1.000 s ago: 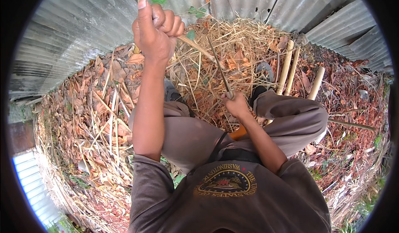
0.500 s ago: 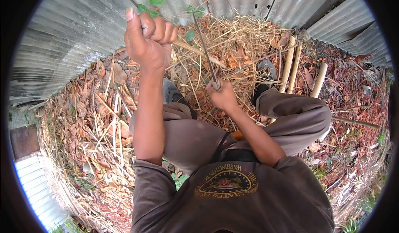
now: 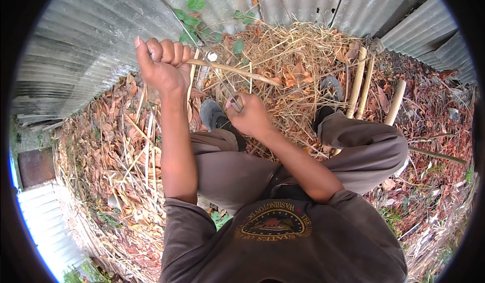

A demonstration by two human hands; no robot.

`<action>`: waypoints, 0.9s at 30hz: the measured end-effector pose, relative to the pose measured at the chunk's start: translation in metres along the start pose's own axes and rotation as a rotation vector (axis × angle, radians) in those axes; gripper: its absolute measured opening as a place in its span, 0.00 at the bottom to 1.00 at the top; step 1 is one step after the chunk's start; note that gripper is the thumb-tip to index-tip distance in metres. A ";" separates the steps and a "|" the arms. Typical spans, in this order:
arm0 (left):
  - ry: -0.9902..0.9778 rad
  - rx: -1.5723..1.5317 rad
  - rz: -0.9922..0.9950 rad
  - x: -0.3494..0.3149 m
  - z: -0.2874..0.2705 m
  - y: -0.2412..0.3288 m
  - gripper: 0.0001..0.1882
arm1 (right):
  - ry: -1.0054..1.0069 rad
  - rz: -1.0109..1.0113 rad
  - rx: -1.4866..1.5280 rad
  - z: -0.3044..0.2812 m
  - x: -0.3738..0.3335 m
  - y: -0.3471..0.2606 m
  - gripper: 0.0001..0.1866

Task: The person sits on the ground and uses a blue utility knife to shave the bark off a long wooden stick. They rotate the stick and scrape the surface repeatedly. Later, they switch to using a machete to continue shaving the stick.

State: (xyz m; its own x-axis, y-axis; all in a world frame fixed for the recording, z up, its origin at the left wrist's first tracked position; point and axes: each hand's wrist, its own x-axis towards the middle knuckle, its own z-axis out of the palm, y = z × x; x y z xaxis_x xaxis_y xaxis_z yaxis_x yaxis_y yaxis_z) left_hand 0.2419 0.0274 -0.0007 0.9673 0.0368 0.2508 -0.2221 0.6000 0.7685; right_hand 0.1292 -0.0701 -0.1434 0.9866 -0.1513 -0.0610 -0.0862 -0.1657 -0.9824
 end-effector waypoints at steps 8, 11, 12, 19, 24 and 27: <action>-0.024 -0.009 -0.009 0.006 -0.009 0.005 0.26 | -0.069 0.632 -0.527 -0.091 -0.016 0.193 0.13; -0.028 -0.023 -0.024 0.001 -0.009 0.003 0.26 | -0.103 0.615 -0.508 -0.094 -0.040 0.182 0.14; -0.034 -0.017 -0.027 0.002 -0.007 0.003 0.26 | -0.122 0.622 -0.510 -0.084 -0.040 0.173 0.15; -0.433 -0.145 -0.185 -0.023 -0.010 0.009 0.27 | -0.124 0.157 -0.044 -0.055 -0.044 0.038 0.08; -0.757 -0.041 -0.115 -0.059 0.007 0.010 0.26 | -0.165 0.487 -0.174 -0.093 -0.038 0.094 0.07; -0.841 -0.009 -0.081 -0.061 0.013 0.005 0.26 | -0.140 0.464 -0.202 -0.101 -0.041 0.139 0.06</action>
State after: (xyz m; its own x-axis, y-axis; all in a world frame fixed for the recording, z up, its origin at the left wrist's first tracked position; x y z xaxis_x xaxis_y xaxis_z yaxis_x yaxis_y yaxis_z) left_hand 0.1799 0.0174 -0.0046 0.5660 -0.6118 0.5526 -0.1517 0.5816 0.7992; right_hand 0.0633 -0.1853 -0.2594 0.8464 -0.1242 -0.5179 -0.5296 -0.2993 -0.7937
